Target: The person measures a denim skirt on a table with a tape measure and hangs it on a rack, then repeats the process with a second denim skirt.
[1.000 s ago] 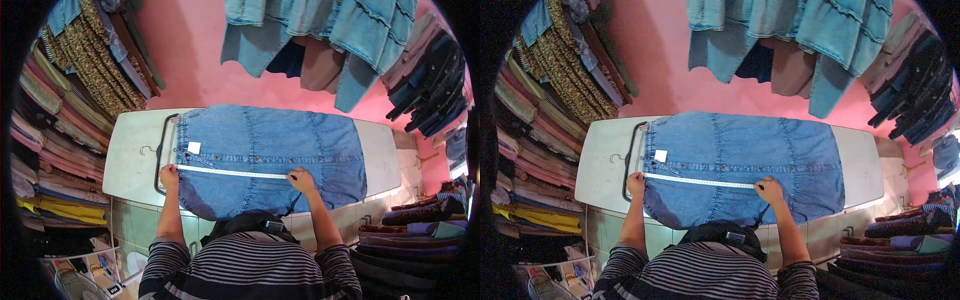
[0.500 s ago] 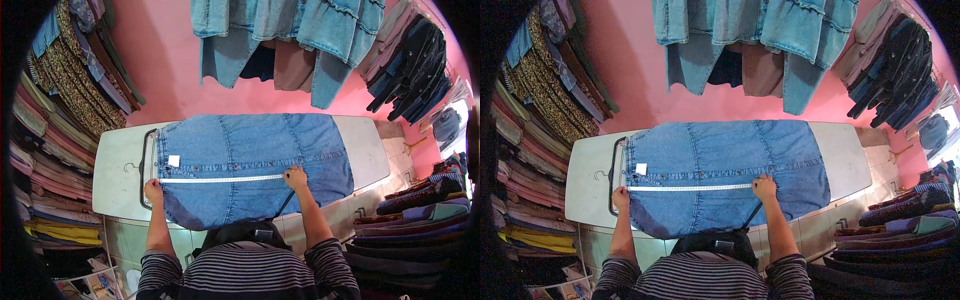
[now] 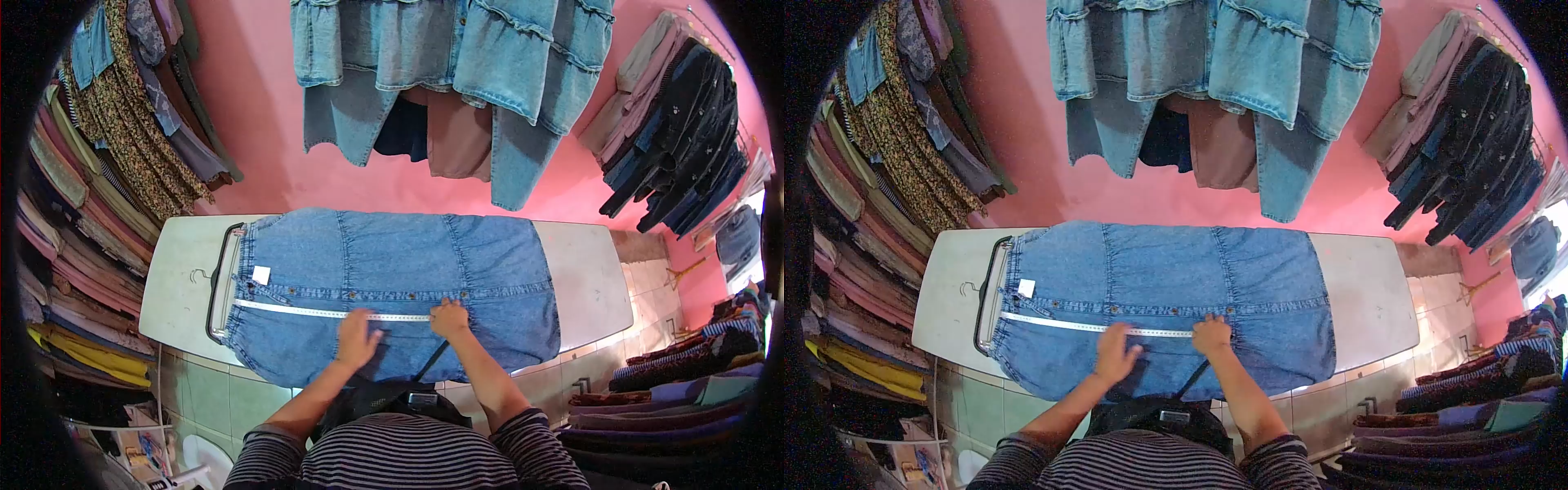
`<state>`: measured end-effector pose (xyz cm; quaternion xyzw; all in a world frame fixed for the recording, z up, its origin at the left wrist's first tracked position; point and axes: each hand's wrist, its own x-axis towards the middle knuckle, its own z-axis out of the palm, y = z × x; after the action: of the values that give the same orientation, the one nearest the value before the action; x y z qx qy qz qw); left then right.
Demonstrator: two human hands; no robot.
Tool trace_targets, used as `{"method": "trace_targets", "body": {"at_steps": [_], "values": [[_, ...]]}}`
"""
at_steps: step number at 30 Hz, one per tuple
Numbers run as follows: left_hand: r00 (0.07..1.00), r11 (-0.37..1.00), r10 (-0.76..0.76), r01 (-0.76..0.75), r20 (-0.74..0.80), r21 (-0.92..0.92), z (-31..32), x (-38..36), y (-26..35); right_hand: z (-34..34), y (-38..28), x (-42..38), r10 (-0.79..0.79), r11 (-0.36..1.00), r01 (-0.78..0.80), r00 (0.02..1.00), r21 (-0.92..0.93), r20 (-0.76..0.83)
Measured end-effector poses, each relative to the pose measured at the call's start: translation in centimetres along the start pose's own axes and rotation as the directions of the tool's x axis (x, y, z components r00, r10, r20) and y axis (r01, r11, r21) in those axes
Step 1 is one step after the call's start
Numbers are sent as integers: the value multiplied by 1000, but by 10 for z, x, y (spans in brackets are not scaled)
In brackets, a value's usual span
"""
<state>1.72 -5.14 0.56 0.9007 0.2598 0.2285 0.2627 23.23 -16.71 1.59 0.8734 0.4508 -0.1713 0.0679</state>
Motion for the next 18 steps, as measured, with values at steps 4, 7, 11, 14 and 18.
{"method": "trace_targets", "body": {"at_steps": [4, 7, 11, 14, 18], "values": [[950, 981, 85, -132, 299, 143, 50, 8, 61, 5, 5, 14, -103, 993, 109, 988, -45, 110], [926, 969, -43, -53, 375, 241, 68, 10, 68, -2, 3, 7, -121, 990, 126, 989, -62, 82], [942, 953, -46, -59, 332, 297, 73, 5, 67, -9, 5, 1, -180, 983, 182, 982, -29, 58], [959, 964, -53, -24, 280, 265, 75, 3, 68, -10, 7, 2, -214, 977, 213, 975, 10, 55], [973, 957, -93, 29, 212, 288, 77, 2, 76, -2, 10, 3, -248, 967, 246, 969, 72, 21]]}}
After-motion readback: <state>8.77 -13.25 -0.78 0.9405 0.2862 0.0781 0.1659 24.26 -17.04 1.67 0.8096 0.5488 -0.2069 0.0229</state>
